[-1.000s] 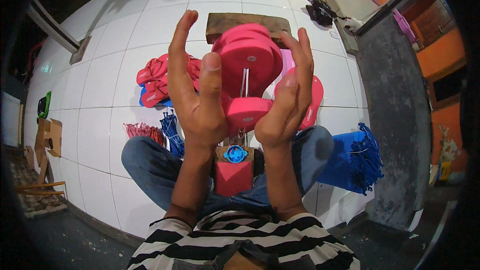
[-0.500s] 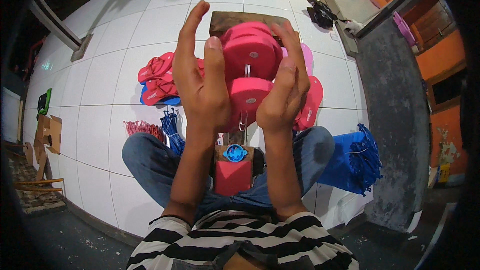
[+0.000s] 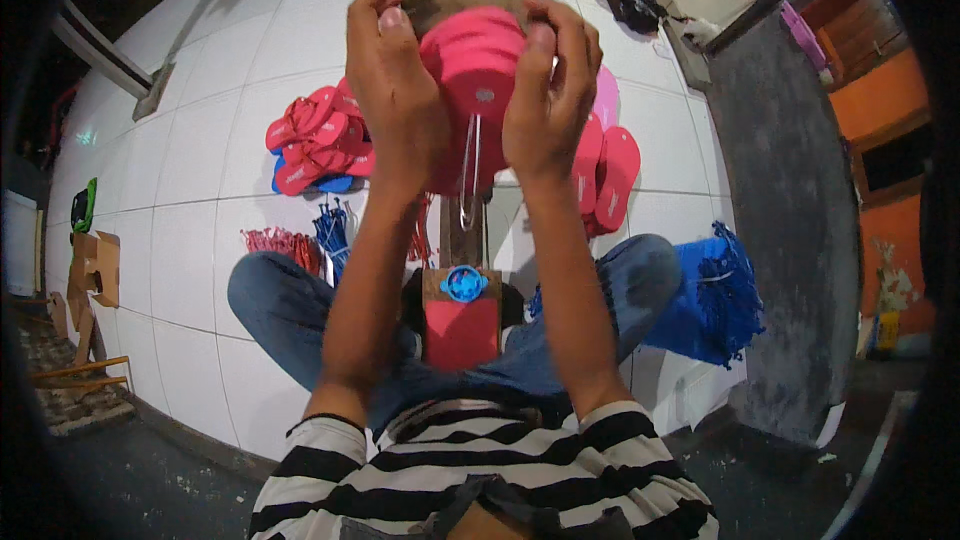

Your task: The person inserts straps into flip-flop soles using a metal tool. They place soles onto a stand and pull plastic straps through the holes.

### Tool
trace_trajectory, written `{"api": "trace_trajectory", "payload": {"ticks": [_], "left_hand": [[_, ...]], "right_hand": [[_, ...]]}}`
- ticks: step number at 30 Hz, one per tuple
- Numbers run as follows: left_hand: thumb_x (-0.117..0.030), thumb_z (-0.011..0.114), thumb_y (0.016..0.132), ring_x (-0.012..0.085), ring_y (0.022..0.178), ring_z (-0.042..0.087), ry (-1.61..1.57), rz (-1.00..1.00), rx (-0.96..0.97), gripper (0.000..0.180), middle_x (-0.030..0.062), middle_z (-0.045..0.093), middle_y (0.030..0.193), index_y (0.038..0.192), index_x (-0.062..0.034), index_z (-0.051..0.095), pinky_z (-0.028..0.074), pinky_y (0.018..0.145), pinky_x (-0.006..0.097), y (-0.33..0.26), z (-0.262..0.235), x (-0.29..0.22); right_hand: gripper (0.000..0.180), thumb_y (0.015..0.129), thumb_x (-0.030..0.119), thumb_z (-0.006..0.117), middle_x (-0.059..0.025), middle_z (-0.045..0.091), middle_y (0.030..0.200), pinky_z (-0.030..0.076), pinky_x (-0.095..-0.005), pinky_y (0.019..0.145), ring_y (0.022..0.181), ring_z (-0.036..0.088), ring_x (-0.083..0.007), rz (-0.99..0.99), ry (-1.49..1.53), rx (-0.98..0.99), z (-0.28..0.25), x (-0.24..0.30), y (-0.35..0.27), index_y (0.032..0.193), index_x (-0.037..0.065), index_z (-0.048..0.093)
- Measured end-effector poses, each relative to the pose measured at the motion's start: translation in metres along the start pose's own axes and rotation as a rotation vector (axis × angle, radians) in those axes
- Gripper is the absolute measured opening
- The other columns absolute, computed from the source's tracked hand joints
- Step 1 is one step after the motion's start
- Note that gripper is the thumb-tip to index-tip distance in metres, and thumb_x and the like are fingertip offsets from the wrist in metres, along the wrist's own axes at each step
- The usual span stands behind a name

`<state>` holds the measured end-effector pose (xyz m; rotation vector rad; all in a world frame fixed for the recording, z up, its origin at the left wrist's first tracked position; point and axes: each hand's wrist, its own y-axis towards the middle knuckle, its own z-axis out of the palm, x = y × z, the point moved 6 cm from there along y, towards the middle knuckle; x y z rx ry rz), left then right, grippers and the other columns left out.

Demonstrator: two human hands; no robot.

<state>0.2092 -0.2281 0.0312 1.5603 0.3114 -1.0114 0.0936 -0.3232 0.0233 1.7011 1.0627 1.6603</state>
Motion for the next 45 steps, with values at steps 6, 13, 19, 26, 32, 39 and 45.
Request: {"api": "trace_trajectory", "payload": {"ticks": [6,13,19,26,32,39,45], "left_hand": [[-0.023,0.046,0.098,0.0385,0.126,0.041,0.256,0.207,0.138,0.035,0.0253,0.041,0.137,0.126,-0.0015,0.048,0.033,0.103,0.045,-0.065,-0.040,0.067],[-0.041,0.057,0.085,0.0426,0.114,0.053,1.110,-0.853,0.977,0.049,0.0218,0.054,0.120,0.119,-0.0064,0.052,0.048,0.085,0.055,-0.291,-0.136,0.307],[-0.045,0.053,0.088,0.0432,0.103,0.060,1.111,-0.876,0.808,0.048,0.0215,0.061,0.112,0.115,-0.0064,0.053,0.050,0.083,0.053,-0.336,-0.172,0.322],[-0.036,0.058,0.086,0.0434,0.085,0.065,0.829,-0.668,0.814,0.036,0.0247,0.066,0.083,0.100,-0.0038,0.057,0.051,0.074,0.052,-0.279,-0.133,0.286],[-0.017,0.065,0.082,0.0427,0.076,0.065,0.674,-0.484,0.589,0.023,0.0242,0.066,0.078,0.095,-0.0028,0.053,0.051,0.062,0.048,-0.212,-0.132,0.207],[-0.017,0.063,0.087,0.0178,0.090,0.063,0.180,-0.676,0.858,0.048,0.0155,0.065,0.104,0.130,-0.0025,0.045,0.050,0.081,0.031,-0.189,-0.111,0.098],[-0.024,0.079,0.077,0.0223,0.116,0.051,0.352,-0.483,0.529,0.073,0.0138,0.056,0.123,0.135,-0.0025,0.040,0.039,0.100,0.035,-0.216,-0.138,0.154]], "right_hand": [[0.050,0.104,0.039,0.031,-0.0145,0.050,0.126,0.032,-0.0338,0.106,0.120,0.047,-0.0252,0.371,0.072,-0.009,-0.033,-0.071,-0.063,0.134,0.001,0.041],[0.027,0.096,0.022,0.053,-0.0090,0.064,0.100,0.049,-0.0305,0.066,0.083,0.062,-0.0166,1.083,-0.123,0.114,-0.085,-0.173,-0.329,0.111,0.000,0.057],[0.023,0.096,0.018,0.053,-0.0105,0.066,0.092,0.050,-0.0285,0.070,0.081,0.065,-0.0164,0.988,0.057,0.369,-0.043,-0.106,-0.303,0.108,0.000,0.059],[0.021,0.095,0.018,0.055,-0.0109,0.067,0.088,0.051,-0.0296,0.072,0.077,0.065,-0.0166,0.990,0.069,0.364,-0.042,-0.114,-0.308,0.107,0.002,0.060],[0.030,0.088,0.012,0.062,-0.0160,0.060,0.113,0.050,-0.0368,0.084,0.095,0.062,-0.0280,0.453,-0.126,0.615,-0.009,-0.075,-0.277,0.117,0.007,0.058],[0.041,0.089,0.013,0.061,-0.0168,0.058,0.117,0.048,-0.0398,0.088,0.101,0.059,-0.0332,0.077,0.048,0.659,0.037,-0.026,-0.251,0.128,0.008,0.052],[0.021,0.100,0.024,0.049,-0.0137,0.062,0.102,0.049,-0.0395,0.091,0.093,0.062,-0.0226,1.138,0.675,0.084,0.022,-0.083,-0.289,0.109,0.006,0.047]]}}
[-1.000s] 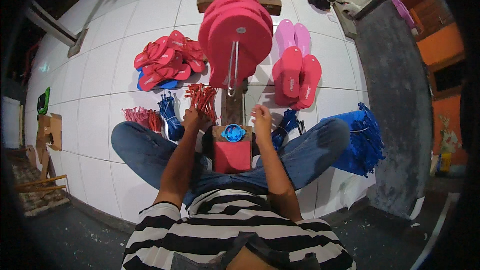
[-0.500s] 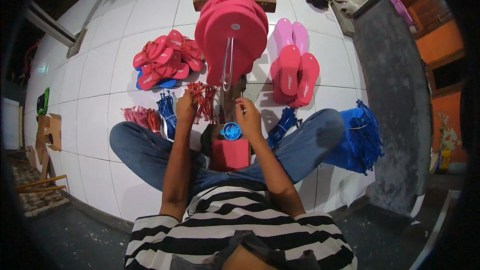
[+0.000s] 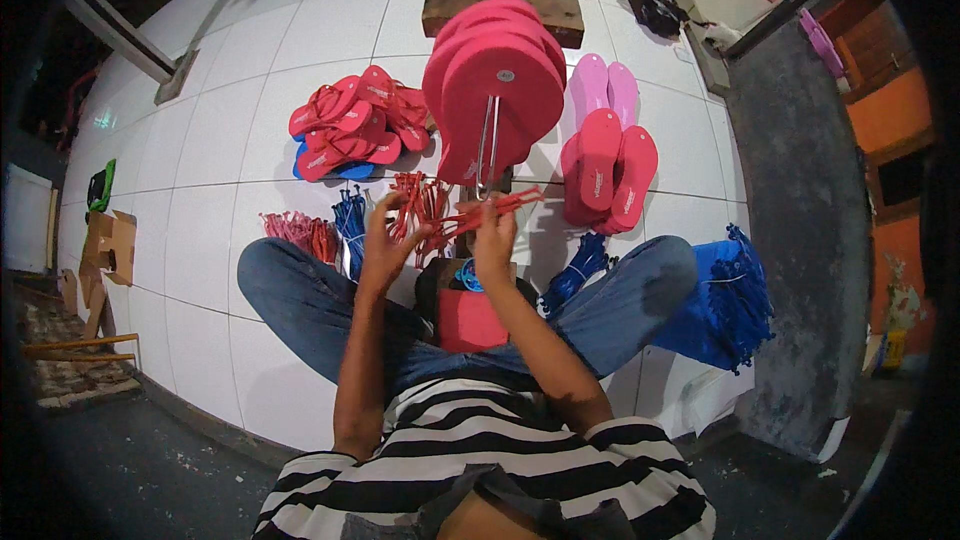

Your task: The person inserts straps into flip-flop soles using a metal tool. They place soles onto a stand and pull plastic straps through the holes.

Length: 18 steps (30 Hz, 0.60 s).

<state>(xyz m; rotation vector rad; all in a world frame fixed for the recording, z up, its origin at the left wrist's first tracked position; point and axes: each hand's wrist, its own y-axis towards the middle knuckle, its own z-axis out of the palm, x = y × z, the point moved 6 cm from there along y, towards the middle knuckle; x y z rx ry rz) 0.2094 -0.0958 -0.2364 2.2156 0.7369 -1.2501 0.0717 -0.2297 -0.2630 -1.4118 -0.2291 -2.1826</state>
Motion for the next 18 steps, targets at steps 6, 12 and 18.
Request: {"api": "trace_trajectory", "payload": {"ticks": [6,12,18], "left_hand": [[-0.034,0.083,0.070,0.0342,0.120,0.054,-0.056,-0.072,0.285,0.099,0.0203,0.052,0.133,0.144,-0.0009,0.026,0.043,0.099,0.040,-0.022,0.090,0.025],[-0.022,0.061,0.091,0.0303,0.093,0.066,0.032,-0.040,0.263,0.031,0.0161,0.066,0.104,0.119,-0.0077,0.058,0.051,0.079,0.040,-0.016,0.109,0.029],[-0.022,0.050,0.099,0.0171,0.101,0.060,-0.628,-0.304,0.296,0.031,0.0088,0.065,0.110,0.121,-0.0028,0.060,0.046,0.088,0.032,-0.012,0.077,-0.032]], "right_hand": [[0.017,0.100,0.024,0.049,-0.0087,0.051,0.082,0.046,-0.0516,0.097,0.082,0.058,-0.0237,0.106,0.681,-0.204,-0.032,-0.005,-0.006,0.103,0.007,0.046],[0.036,0.102,0.039,0.040,-0.0062,0.050,0.082,0.046,-0.0468,0.098,0.082,0.055,-0.0213,0.202,0.674,-0.095,-0.037,0.014,-0.013,0.105,0.004,0.047],[0.050,0.103,0.040,0.035,-0.0083,0.058,0.092,0.046,-0.0364,0.091,0.088,0.057,-0.0205,0.127,-0.195,0.205,-0.033,0.051,-0.033,0.118,-0.003,0.056]]}}
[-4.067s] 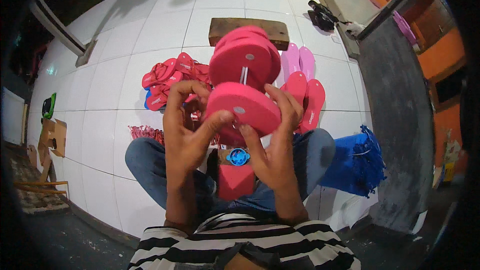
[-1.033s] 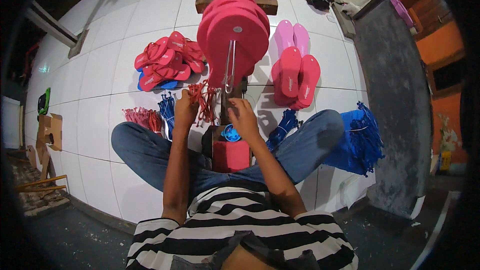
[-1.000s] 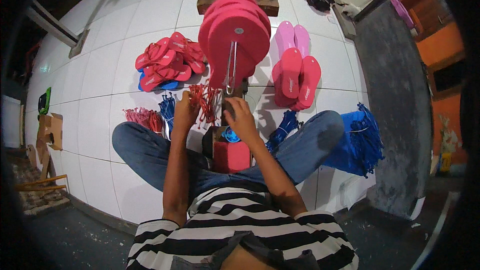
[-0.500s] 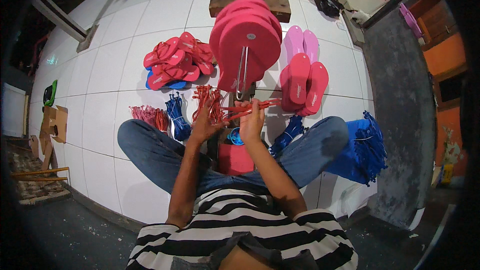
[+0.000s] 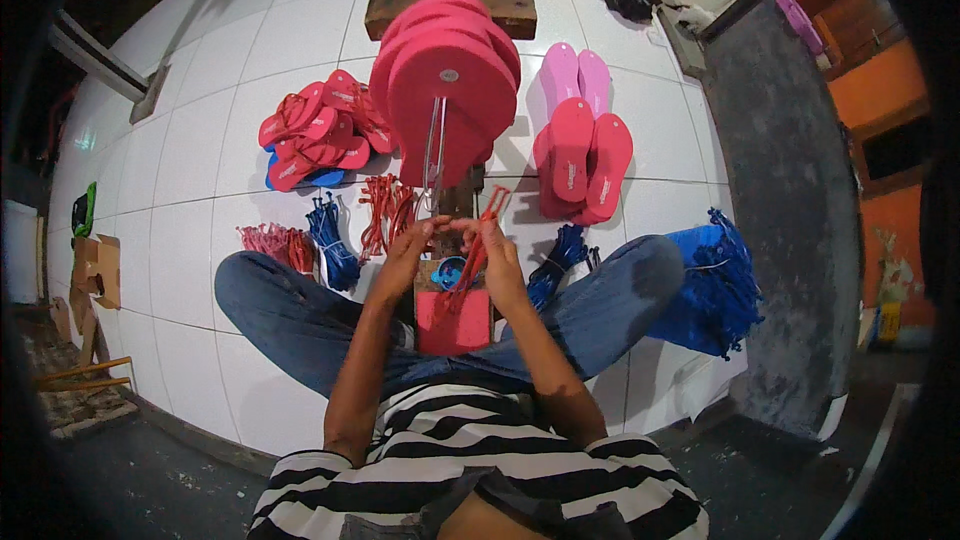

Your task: The person inserts straps into flip-flop soles using a metal tool. They place soles onto a stand and pull plastic straps through the holes.

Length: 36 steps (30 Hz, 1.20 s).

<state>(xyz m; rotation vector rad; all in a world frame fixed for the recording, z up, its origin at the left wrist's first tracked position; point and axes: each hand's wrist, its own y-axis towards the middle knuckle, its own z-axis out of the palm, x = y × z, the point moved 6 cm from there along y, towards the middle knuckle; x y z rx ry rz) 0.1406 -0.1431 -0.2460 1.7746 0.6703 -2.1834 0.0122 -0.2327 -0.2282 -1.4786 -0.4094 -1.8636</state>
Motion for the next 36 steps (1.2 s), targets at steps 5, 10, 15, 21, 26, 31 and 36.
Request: {"api": "trace_trajectory", "payload": {"ticks": [5,10,15,21,26,31,36], "left_hand": [[-0.022,0.051,0.100,0.0098,0.093,0.058,0.080,0.035,0.161,0.030,0.0064,0.067,0.102,0.114,0.0009,0.064,0.046,0.085,0.026,-0.016,0.037,-0.036],[-0.020,0.053,0.099,0.0098,0.082,0.060,0.247,0.028,0.149,0.028,0.0043,0.067,0.089,0.112,0.0020,0.065,0.048,0.076,0.025,-0.033,0.030,-0.066],[-0.025,0.049,0.101,0.0077,0.070,0.054,0.017,-0.178,0.289,0.030,0.0001,0.058,0.075,0.100,0.0017,0.063,0.045,0.065,0.024,-0.052,0.027,-0.055],[-0.037,0.042,0.102,0.0090,0.062,0.045,0.329,-0.191,0.792,0.039,-0.0014,0.046,0.066,0.084,-0.0045,0.054,0.039,0.058,0.026,-0.076,0.016,-0.070],[-0.037,0.041,0.103,0.0110,0.061,0.043,0.431,-0.302,1.044,0.039,0.0021,0.046,0.064,0.087,-0.0047,0.056,0.038,0.057,0.027,-0.102,0.016,-0.087],[-0.033,0.043,0.102,0.0105,0.063,0.045,0.385,-0.267,1.185,0.035,0.0024,0.049,0.068,0.088,-0.0042,0.057,0.040,0.060,0.028,-0.108,0.027,-0.104],[-0.031,0.046,0.101,0.0111,0.063,0.046,0.348,-0.303,1.250,0.033,0.0023,0.051,0.068,0.089,-0.0029,0.058,0.041,0.061,0.028,-0.113,0.036,-0.098]], "right_hand": [[0.040,0.100,0.030,0.042,-0.0205,0.059,0.100,0.044,-0.0411,0.085,0.095,0.058,-0.0362,-0.106,-0.613,0.265,0.020,0.017,-0.023,0.108,-0.005,0.059],[0.033,0.099,0.025,0.044,-0.0194,0.058,0.095,0.045,-0.0386,0.079,0.086,0.057,-0.0325,-0.146,-0.695,0.319,-0.002,0.052,-0.037,0.107,-0.003,0.061],[0.035,0.103,0.027,0.039,-0.0044,0.052,0.076,0.044,-0.0276,0.062,0.066,0.050,-0.0150,0.142,-0.058,0.408,-0.002,0.047,-0.054,0.100,0.000,0.060],[0.034,0.103,0.034,0.040,-0.0024,0.049,0.069,0.040,-0.0283,0.053,0.060,0.051,-0.0144,0.364,-0.376,0.765,-0.018,0.068,-0.081,0.094,0.006,0.058],[0.030,0.100,0.034,0.046,-0.0124,0.052,0.069,0.040,-0.0377,0.055,0.059,0.052,-0.0271,0.116,-0.590,0.894,-0.002,0.103,-0.112,0.098,0.006,0.057],[0.028,0.100,0.033,0.045,-0.0215,0.053,0.076,0.043,-0.0449,0.062,0.071,0.055,-0.0407,0.239,-0.750,0.911,-0.001,0.124,-0.132,0.099,0.007,0.055],[0.027,0.100,0.032,0.046,-0.0209,0.055,0.076,0.044,-0.0454,0.062,0.072,0.057,-0.0397,0.340,-0.806,0.945,-0.008,0.129,-0.142,0.100,0.006,0.056]]}}
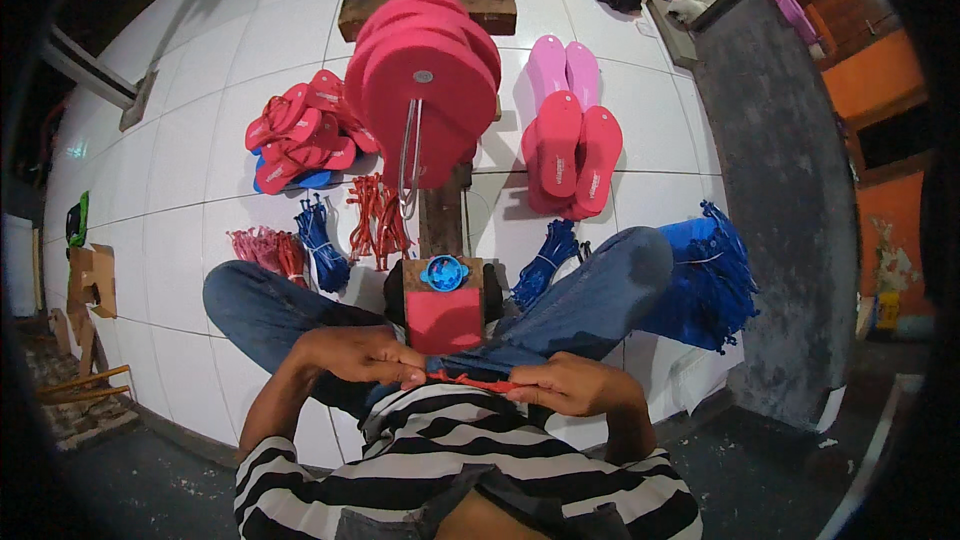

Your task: The person inserts straps into flip-flop soles using a metal tool. They place soles onto a stand and pull plastic straps through the holes.

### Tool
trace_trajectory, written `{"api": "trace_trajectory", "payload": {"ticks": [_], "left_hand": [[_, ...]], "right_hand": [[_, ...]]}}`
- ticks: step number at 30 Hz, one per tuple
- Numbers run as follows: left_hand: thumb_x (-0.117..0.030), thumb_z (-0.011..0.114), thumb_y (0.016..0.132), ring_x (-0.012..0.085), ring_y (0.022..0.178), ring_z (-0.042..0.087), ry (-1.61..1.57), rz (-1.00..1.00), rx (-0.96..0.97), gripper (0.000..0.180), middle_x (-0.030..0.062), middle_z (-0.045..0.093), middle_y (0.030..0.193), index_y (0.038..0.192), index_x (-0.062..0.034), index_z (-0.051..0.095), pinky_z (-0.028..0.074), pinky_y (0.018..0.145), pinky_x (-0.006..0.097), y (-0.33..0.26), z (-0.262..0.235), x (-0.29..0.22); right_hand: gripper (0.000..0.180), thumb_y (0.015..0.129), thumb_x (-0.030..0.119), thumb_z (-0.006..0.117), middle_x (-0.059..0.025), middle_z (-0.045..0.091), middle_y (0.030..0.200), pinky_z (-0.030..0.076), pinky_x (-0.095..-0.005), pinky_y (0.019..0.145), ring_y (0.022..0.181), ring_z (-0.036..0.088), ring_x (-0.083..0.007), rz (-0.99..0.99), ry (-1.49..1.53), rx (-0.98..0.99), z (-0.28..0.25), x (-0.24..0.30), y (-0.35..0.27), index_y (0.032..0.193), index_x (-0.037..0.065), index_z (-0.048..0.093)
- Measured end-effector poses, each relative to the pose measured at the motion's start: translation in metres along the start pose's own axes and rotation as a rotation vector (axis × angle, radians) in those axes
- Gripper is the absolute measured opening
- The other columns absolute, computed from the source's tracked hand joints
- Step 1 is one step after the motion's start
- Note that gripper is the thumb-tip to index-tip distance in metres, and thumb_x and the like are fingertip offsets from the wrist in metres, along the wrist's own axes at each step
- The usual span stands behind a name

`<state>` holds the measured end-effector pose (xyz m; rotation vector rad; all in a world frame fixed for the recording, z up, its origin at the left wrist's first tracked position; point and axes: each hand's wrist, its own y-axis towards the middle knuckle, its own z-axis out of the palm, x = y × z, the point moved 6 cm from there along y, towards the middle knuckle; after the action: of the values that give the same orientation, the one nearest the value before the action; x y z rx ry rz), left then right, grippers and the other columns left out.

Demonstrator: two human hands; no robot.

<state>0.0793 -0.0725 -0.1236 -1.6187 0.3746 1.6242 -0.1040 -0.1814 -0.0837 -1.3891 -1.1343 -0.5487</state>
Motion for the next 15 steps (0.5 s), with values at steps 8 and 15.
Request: {"api": "trace_trajectory", "payload": {"ticks": [8,15], "left_hand": [[-0.027,0.050,0.099,0.0142,0.065,0.059,-0.185,-0.259,-0.726,0.028,0.0087,0.064,0.078,0.109,-0.0033,0.063,0.047,0.060,0.029,-0.100,-0.044,0.016],[-0.018,0.053,0.097,0.0173,0.076,0.062,0.280,0.059,-0.882,0.021,0.0145,0.064,0.088,0.107,-0.0008,0.059,0.049,0.069,0.034,0.073,-0.034,0.100]], "right_hand": [[0.023,0.095,0.022,0.056,-0.0097,0.060,0.071,0.045,-0.0340,0.062,0.062,0.056,-0.0193,0.307,-0.027,-0.617,-0.060,-0.016,-0.106,0.099,0.001,0.062],[0.027,0.101,0.024,0.047,-0.0021,0.054,0.082,0.040,-0.0228,0.056,0.069,0.051,-0.0059,-0.177,0.574,-0.830,-0.060,-0.033,0.064,0.104,0.000,0.059]]}}
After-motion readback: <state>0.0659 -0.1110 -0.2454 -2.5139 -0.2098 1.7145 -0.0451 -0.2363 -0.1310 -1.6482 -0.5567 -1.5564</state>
